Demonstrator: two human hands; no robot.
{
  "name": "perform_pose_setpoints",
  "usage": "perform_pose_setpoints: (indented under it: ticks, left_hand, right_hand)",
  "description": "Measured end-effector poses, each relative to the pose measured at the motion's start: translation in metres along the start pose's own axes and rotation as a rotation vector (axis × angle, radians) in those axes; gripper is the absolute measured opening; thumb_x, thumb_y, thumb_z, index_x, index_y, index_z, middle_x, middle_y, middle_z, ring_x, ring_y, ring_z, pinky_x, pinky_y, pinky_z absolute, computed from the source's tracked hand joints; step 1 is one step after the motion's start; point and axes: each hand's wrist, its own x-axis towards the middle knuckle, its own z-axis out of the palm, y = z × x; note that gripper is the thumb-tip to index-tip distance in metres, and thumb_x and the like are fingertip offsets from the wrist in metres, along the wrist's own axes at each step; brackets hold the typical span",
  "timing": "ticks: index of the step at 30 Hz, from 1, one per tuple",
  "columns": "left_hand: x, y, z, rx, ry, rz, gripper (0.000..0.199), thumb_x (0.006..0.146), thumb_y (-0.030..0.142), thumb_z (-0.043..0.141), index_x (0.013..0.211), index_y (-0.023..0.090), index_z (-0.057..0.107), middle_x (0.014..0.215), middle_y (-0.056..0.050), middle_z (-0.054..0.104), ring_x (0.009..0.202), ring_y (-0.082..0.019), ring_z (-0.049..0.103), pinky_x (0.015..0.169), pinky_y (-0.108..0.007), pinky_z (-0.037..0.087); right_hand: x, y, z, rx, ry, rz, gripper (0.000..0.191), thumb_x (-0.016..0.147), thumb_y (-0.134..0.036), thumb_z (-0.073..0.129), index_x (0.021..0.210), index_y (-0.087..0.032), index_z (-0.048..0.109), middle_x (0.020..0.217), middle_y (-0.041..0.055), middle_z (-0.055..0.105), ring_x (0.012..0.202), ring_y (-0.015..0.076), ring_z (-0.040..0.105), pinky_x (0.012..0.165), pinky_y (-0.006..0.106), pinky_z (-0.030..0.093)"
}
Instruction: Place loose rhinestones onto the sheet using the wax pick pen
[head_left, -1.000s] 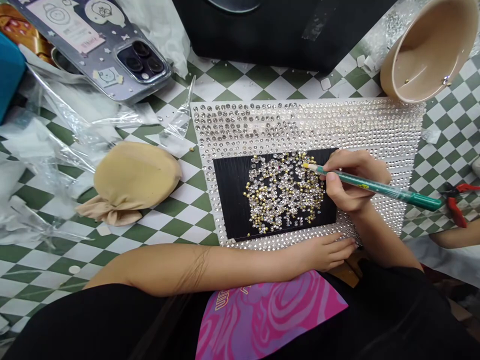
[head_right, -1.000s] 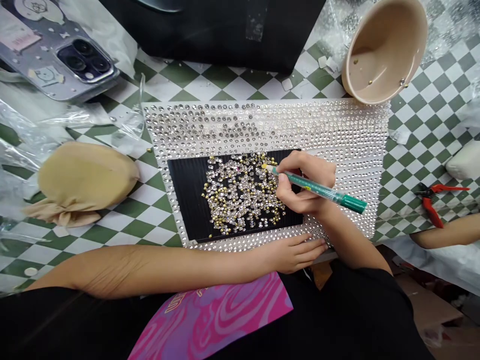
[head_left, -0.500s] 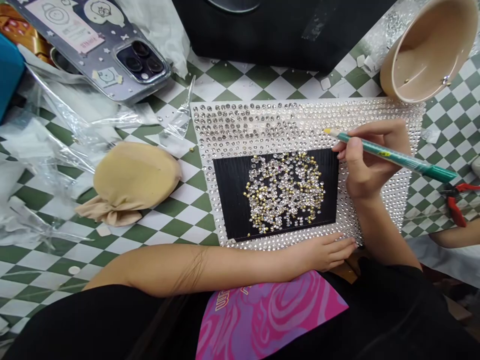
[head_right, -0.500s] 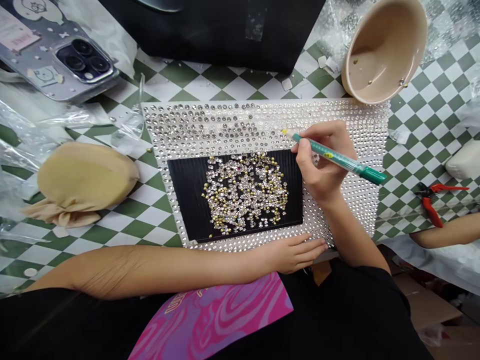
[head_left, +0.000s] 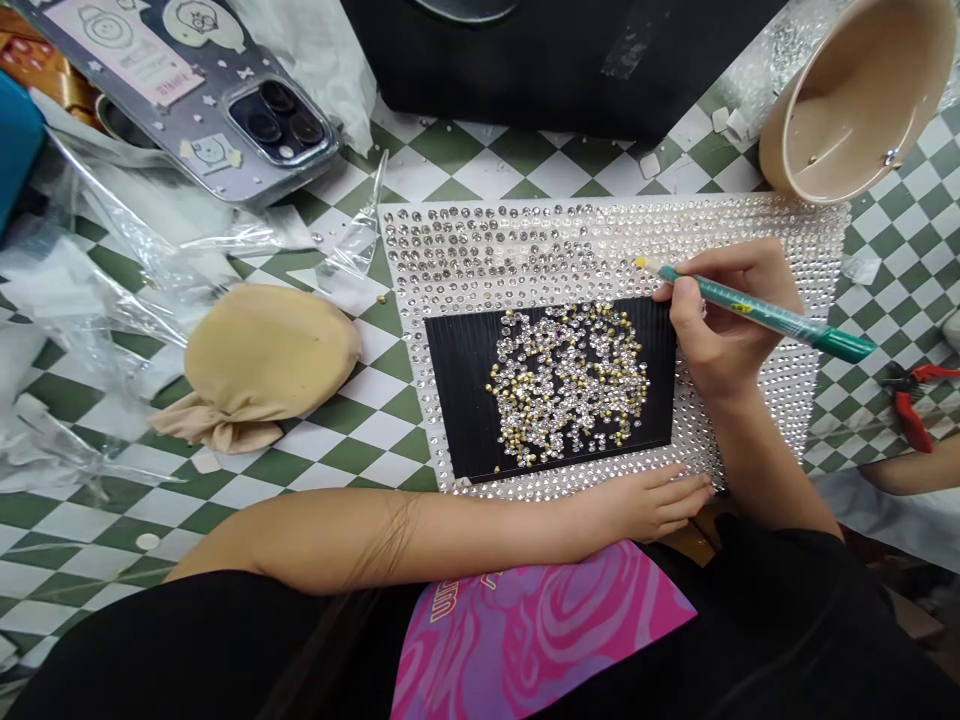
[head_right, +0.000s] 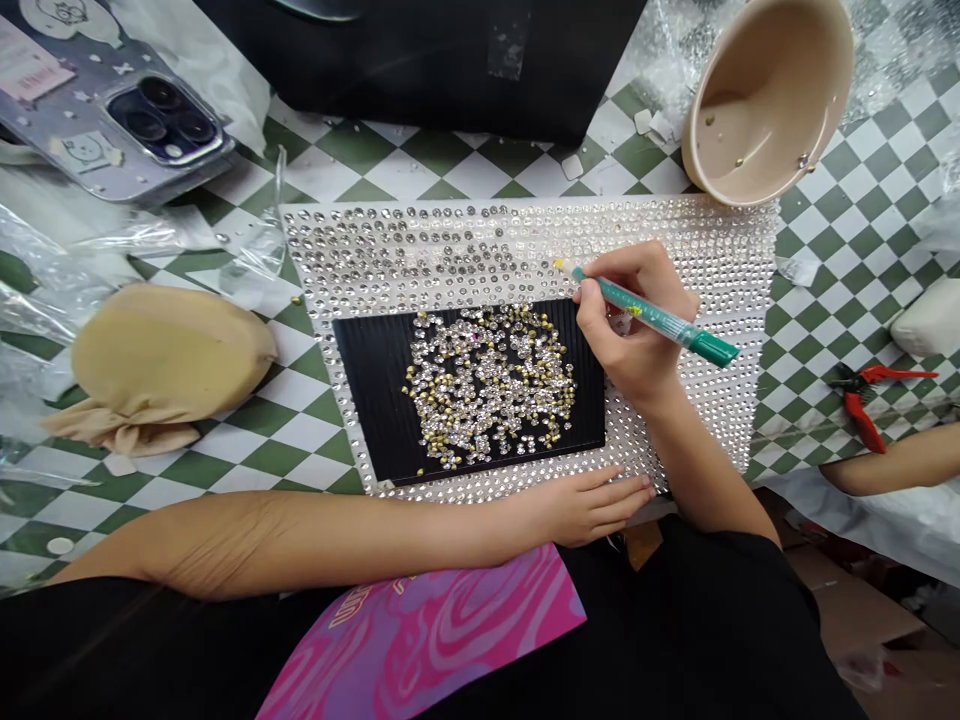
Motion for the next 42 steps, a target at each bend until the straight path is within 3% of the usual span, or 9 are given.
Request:
perform_pose_setpoints:
  ticks: [9,12,15,18,28,32,37,42]
  left_hand:
    - [-0.001,-0.001,-0.001,0.016,-0.003,0.003,0.045,0.103,0.019,0.029,0.139,0.02,0.058,0.152,0.001,0.053,0.141,-0.01,0.051,0.116,-0.021,0.048]
    - [0.0,-0.001,-0.001,0.011,-0.021,0.016,0.046,0.103,0.018,0.028,0.139,0.02,0.058,0.152,0.001,0.053,0.14,-0.01,0.052,0.115,-0.021,0.048]
    - [0.002,-0.001,0.0,0.004,-0.04,0.032,0.047,0.103,0.017,0.026,0.138,0.02,0.058,0.152,0.001,0.054,0.14,-0.01,0.053,0.114,-0.022,0.049]
    - [0.003,-0.001,-0.001,0.004,-0.053,0.04,0.048,0.103,0.016,0.026,0.137,0.022,0.059,0.152,0.003,0.054,0.14,-0.01,0.052,0.114,-0.022,0.049]
    - [0.003,-0.001,-0.003,-0.009,-0.057,0.033,0.051,0.102,0.012,0.023,0.137,0.022,0.06,0.151,0.004,0.055,0.139,-0.009,0.053,0.115,-0.022,0.049]
    - [0.003,-0.001,-0.001,-0.016,-0.041,0.037,0.052,0.102,0.012,0.023,0.135,0.021,0.061,0.15,0.004,0.056,0.139,-0.01,0.054,0.113,-0.022,0.05]
    - [0.002,0.0,0.003,-0.018,-0.014,0.022,0.048,0.103,0.015,0.025,0.136,0.019,0.06,0.15,0.001,0.055,0.138,-0.01,0.054,0.113,-0.022,0.05]
    - [0.001,0.002,0.005,-0.012,0.002,-0.002,0.045,0.102,0.017,0.03,0.137,0.02,0.059,0.151,0.001,0.055,0.139,-0.01,0.053,0.114,-0.021,0.048]
  right_hand:
    - [-0.003,0.0,0.0,0.04,0.067,-0.001,0.014,0.093,-0.022,0.059,0.095,-0.033,0.065,0.089,0.002,0.063,0.068,0.0172,0.068,0.057,0.041,0.056]
    - [-0.004,-0.002,0.0,0.075,0.075,-0.086,0.018,0.092,-0.02,0.058,0.101,-0.033,0.066,0.09,0.0021,0.065,0.07,0.0169,0.069,0.057,0.039,0.057]
    - [-0.007,-0.004,0.001,0.13,-0.023,-0.249,0.023,0.087,-0.016,0.058,0.103,-0.031,0.065,0.08,0.0002,0.066,0.067,0.0164,0.067,0.055,0.036,0.055]
    - [-0.009,-0.005,0.004,0.141,-0.105,-0.355,0.018,0.081,-0.014,0.059,0.092,-0.028,0.063,0.064,-0.0038,0.06,0.056,0.0137,0.06,0.051,0.033,0.05]
    - [-0.01,-0.005,0.005,0.124,-0.202,-0.384,0.02,0.075,-0.01,0.062,0.086,-0.027,0.062,0.065,-0.0027,0.064,0.053,0.0138,0.06,0.05,0.033,0.049]
    - [-0.008,-0.002,0.006,0.176,-0.126,-0.392,0.017,0.078,-0.012,0.06,0.087,-0.026,0.063,0.062,-0.0039,0.059,0.052,0.0131,0.058,0.049,0.031,0.047]
    - [-0.005,0.006,0.008,0.117,0.073,-0.338,0.013,0.083,-0.017,0.062,0.093,-0.025,0.066,0.071,-0.002,0.064,0.055,0.0126,0.06,0.046,0.03,0.044]
    - [-0.003,0.012,0.008,-0.031,0.088,-0.245,0.01,0.088,-0.022,0.066,0.096,-0.028,0.067,0.081,-0.0023,0.067,0.063,0.013,0.065,0.053,0.031,0.05]
